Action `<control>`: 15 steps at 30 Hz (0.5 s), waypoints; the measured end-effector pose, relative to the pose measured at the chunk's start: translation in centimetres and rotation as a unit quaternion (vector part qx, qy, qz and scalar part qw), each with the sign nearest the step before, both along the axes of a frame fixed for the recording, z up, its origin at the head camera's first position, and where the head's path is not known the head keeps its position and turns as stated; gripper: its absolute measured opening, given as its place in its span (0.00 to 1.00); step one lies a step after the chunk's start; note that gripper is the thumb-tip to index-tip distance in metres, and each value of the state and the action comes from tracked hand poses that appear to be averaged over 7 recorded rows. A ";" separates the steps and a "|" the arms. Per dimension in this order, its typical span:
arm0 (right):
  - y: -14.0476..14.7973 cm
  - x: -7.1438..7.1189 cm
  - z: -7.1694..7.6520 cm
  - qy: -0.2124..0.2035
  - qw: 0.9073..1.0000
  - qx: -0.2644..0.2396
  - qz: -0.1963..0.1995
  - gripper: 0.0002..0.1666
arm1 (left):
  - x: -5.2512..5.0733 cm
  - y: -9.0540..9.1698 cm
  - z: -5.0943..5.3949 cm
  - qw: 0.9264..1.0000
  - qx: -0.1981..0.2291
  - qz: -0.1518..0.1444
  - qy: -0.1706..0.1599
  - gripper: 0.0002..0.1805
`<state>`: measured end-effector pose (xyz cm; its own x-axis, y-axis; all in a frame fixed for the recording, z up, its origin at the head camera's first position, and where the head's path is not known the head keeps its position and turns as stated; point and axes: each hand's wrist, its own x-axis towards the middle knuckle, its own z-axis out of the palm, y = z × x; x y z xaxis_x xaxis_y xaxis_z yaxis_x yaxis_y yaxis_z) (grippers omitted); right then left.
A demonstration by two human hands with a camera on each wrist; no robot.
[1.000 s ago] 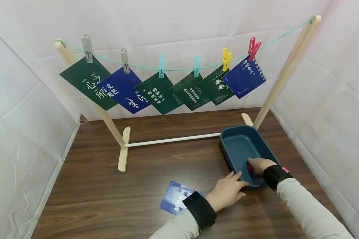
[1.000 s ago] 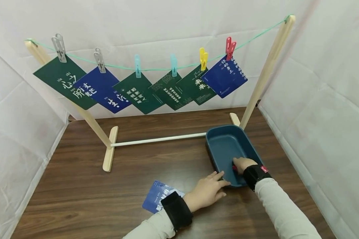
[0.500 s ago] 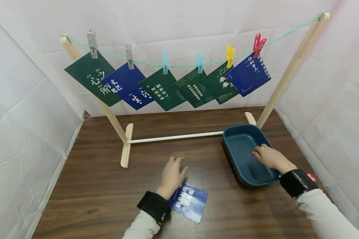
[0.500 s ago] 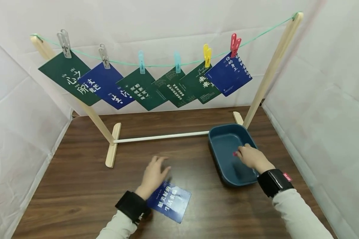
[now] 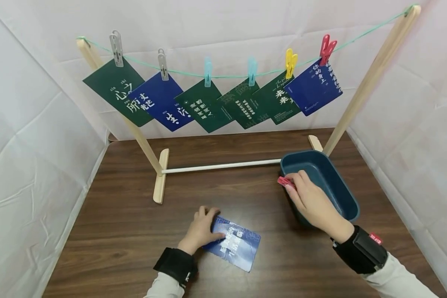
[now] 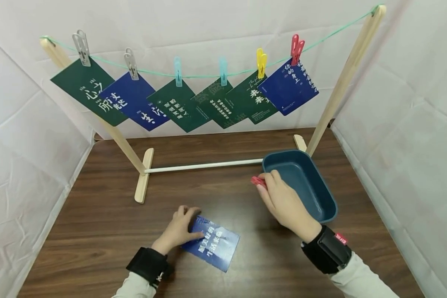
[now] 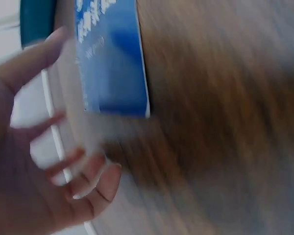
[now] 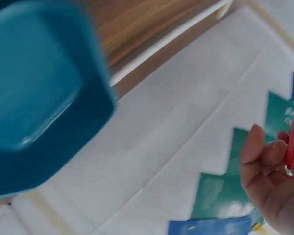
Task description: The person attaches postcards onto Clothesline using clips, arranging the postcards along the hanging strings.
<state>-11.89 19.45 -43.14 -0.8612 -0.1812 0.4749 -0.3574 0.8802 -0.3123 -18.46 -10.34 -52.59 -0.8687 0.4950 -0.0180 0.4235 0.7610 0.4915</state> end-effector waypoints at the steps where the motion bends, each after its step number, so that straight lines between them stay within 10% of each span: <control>1: -0.3 0.2 0.0 0.013 1.000 0.002 0.009 0.15 | 0.0 0.0 0.0 0.999 -0.019 -0.027 0.004 0.37; 6: -0.9 0.9 0.0 0.067 0.997 0.023 0.036 0.23 | -0.4 0.5 0.3 0.985 -0.102 -0.135 0.040 0.38; 11: -1.1 1.3 0.2 0.074 0.996 0.013 0.040 0.25 | -0.8 1.8 0.6 0.951 -0.170 -0.241 0.092 0.38; 15: -1.5 1.9 0.5 0.056 0.997 -0.006 0.051 0.29 | -1.4 3.2 0.5 0.939 -0.222 -0.241 0.106 0.40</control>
<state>-9.96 17.92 -42.65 -0.7804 -0.2595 0.5689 -0.4780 0.8341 -0.2752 -19.86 -7.14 -52.12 -0.5532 0.8160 -0.1674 0.8236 0.5659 0.0369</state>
